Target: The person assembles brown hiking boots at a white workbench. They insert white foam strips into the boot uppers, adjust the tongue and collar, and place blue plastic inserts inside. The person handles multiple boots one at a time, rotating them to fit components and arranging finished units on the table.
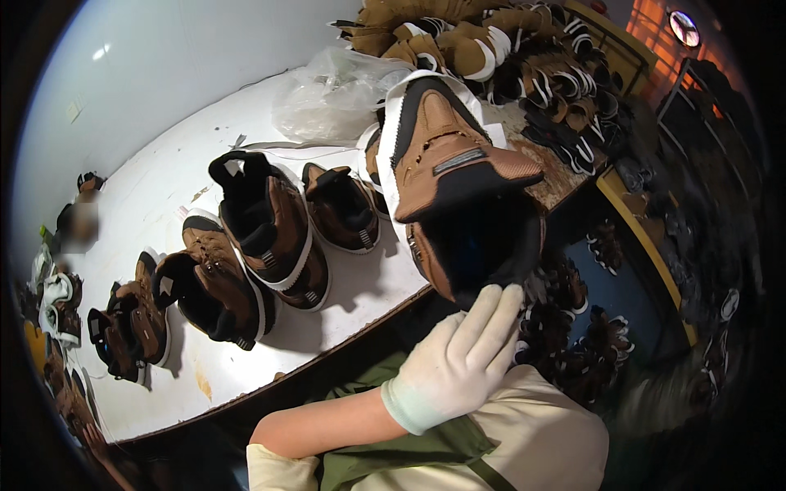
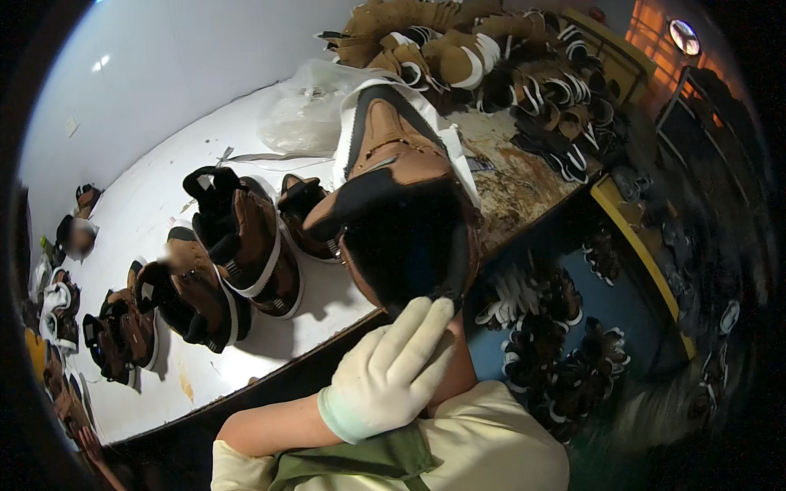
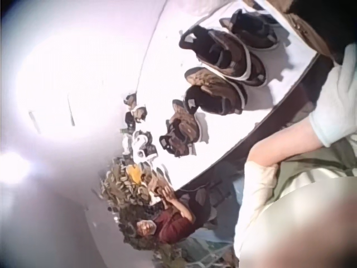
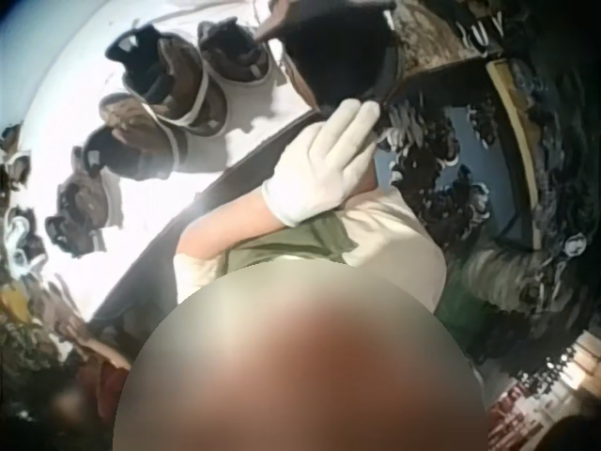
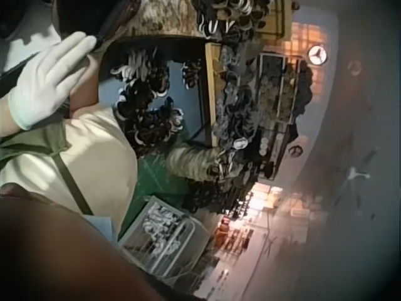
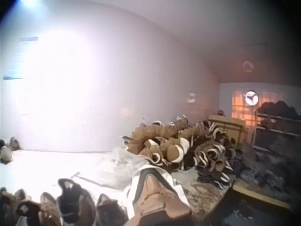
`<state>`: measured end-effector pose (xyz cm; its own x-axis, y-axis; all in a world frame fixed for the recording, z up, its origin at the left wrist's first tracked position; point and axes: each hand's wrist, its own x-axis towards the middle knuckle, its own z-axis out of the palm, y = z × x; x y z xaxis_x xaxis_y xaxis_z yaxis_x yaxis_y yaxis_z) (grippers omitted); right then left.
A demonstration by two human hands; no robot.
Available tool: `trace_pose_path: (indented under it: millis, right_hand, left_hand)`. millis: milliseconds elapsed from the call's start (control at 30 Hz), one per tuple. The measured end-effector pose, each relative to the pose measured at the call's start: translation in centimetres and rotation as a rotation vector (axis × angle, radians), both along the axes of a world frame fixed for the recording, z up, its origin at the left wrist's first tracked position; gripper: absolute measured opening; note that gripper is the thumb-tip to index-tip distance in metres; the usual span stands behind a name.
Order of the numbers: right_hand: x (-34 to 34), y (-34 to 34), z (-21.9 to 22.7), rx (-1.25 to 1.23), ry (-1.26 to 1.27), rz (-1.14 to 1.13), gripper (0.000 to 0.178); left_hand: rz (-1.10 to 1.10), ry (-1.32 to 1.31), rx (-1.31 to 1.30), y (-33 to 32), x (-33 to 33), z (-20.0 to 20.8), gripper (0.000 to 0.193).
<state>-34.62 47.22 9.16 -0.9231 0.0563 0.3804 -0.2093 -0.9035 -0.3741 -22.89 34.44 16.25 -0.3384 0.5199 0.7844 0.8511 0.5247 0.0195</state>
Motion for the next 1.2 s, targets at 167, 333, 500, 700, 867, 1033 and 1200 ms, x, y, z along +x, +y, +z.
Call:
trace_pose_path:
  millis: [167,333,500,700,867,1033,1200]
  right_hand:
    - [0.0,0.1,0.0,-0.006,-0.003,-0.005,0.059]
    - [0.8,0.3,-0.2,0.007,0.001,-0.025,0.057]
    - [1.7,0.7,-0.5,0.022,-0.003,-0.030,0.055]
    - [2.7,0.8,-0.4,0.057,-0.012,-0.049,0.052]
    - [3.3,0.9,-0.4,0.084,-0.018,-0.082,0.050]
    - [4.2,0.8,-0.5,0.120,-0.025,-0.108,0.049]
    - [4.9,0.6,-0.7,0.140,-0.033,-0.125,0.047]
  left_hand:
    - [0.023,0.076,0.049,-1.4,0.0,-0.4,0.027]
    - [0.033,0.102,0.095,-2.1,-0.6,-1.1,0.028]
    - [0.067,0.057,0.142,-2.4,-1.5,-1.3,0.032]
    - [0.030,0.046,0.210,-1.2,-1.5,-0.7,0.036]
    - [-0.026,0.076,0.240,-1.5,-1.3,-1.0,0.035]
    - [-0.052,0.004,0.283,-2.7,-0.2,-0.6,0.035]
    - [-0.081,0.050,0.260,-4.6,-0.1,-2.0,0.036]
